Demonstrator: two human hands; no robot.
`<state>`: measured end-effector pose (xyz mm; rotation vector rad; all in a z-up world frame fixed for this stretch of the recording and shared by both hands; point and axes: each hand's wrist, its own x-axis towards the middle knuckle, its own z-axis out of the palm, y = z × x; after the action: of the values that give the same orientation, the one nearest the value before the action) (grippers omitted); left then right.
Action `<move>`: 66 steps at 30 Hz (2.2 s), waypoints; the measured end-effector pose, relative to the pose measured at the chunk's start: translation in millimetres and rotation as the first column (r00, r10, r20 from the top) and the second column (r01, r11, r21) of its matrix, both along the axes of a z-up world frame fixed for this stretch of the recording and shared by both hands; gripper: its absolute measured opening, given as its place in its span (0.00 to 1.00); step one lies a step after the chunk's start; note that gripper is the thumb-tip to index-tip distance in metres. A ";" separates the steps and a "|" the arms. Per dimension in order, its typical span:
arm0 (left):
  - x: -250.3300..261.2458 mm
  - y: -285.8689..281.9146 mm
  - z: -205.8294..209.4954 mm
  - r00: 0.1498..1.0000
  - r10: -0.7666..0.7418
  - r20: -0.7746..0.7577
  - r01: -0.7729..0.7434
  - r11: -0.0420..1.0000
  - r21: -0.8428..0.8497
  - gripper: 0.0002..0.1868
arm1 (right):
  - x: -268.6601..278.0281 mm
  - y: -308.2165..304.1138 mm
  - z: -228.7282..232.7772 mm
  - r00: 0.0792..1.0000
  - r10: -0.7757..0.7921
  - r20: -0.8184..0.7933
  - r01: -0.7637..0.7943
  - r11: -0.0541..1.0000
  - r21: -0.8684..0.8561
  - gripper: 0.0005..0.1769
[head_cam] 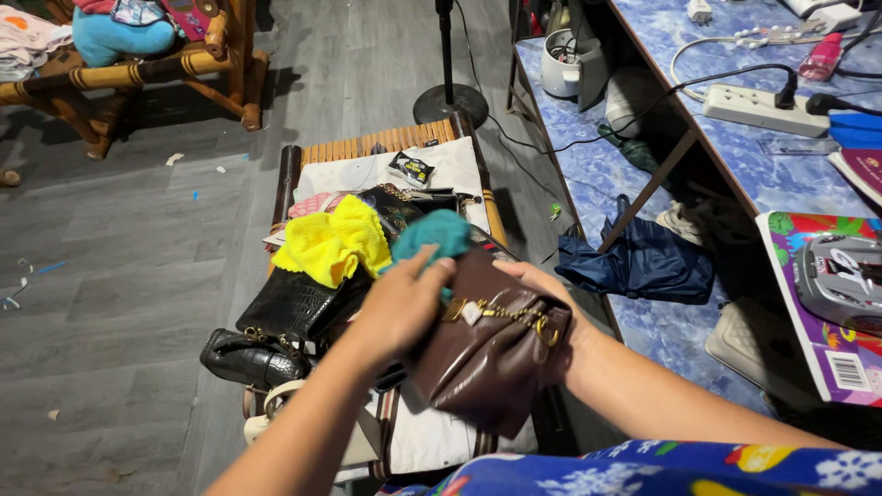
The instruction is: The person wipes several handbags on a bamboo table using a green cloth and a yellow cloth. They handle a brown handbag, a black clutch with a butterfly design, a pink patterned clutch, and a black textured handbag, wiping each one and placing them back on the table.
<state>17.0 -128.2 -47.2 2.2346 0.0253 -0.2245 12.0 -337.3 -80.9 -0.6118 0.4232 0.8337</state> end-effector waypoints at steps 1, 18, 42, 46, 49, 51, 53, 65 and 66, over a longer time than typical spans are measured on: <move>-9.7 -5.4 4.5 0.999 -0.035 0.002 0.035 0.999 -0.042 0.36 | 4.1 -3.3 -7.2 1.000 -0.003 0.011 0.003 1.000 0.006 0.23; 52.0 40.0 -39.5 0.992 0.125 -0.028 -0.121 0.985 0.124 0.31 | -8.1 -2.4 22.4 0.990 0.136 0.035 -0.139 0.986 0.089 0.25; 33.8 60.1 25.1 0.950 0.287 -0.122 -0.280 0.957 0.072 0.38 | -12.5 -33.2 -51.0 0.993 -0.064 0.095 0.063 0.998 0.021 0.29; 23.2 57.6 1.7 0.824 0.295 -0.485 -0.564 0.520 -0.642 0.28 | 8.4 -27.8 -36.7 0.986 -0.032 0.162 0.036 0.999 -0.021 0.30; 19.1 48.1 -13.8 0.770 0.262 -0.582 -0.636 0.389 -0.666 0.24 | 24.4 -14.5 -20.5 0.963 0.056 0.264 -0.038 0.997 -0.073 0.31; 15.0 39.3 -19.5 0.729 0.341 -0.594 -0.685 0.362 -0.633 0.23 | 25.3 -3.9 -7.6 0.914 0.157 0.373 -0.110 0.983 -0.144 0.31; 6.9 27.5 -20.6 0.725 0.277 -0.630 -0.687 0.341 -0.641 0.22 | 24.7 8.5 8.1 0.793 0.249 0.555 -0.145 0.963 -0.225 0.32; -19.3 -37.3 22.0 0.825 0.413 -0.386 -0.565 0.569 -0.597 0.39 | 28.4 55.3 31.3 0.910 -0.414 -0.037 0.407 0.906 -0.118 0.33; -19.0 -35.6 24.2 0.851 0.413 -0.324 -0.523 0.610 -0.595 0.42 | 24.3 58.9 26.0 0.893 -0.446 -0.065 0.428 0.885 -0.186 0.33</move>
<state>-2.0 -163.8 -23.0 1.4059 0.5399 -0.0887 36.3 -278.5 -55.0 -0.5963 0.7054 0.3985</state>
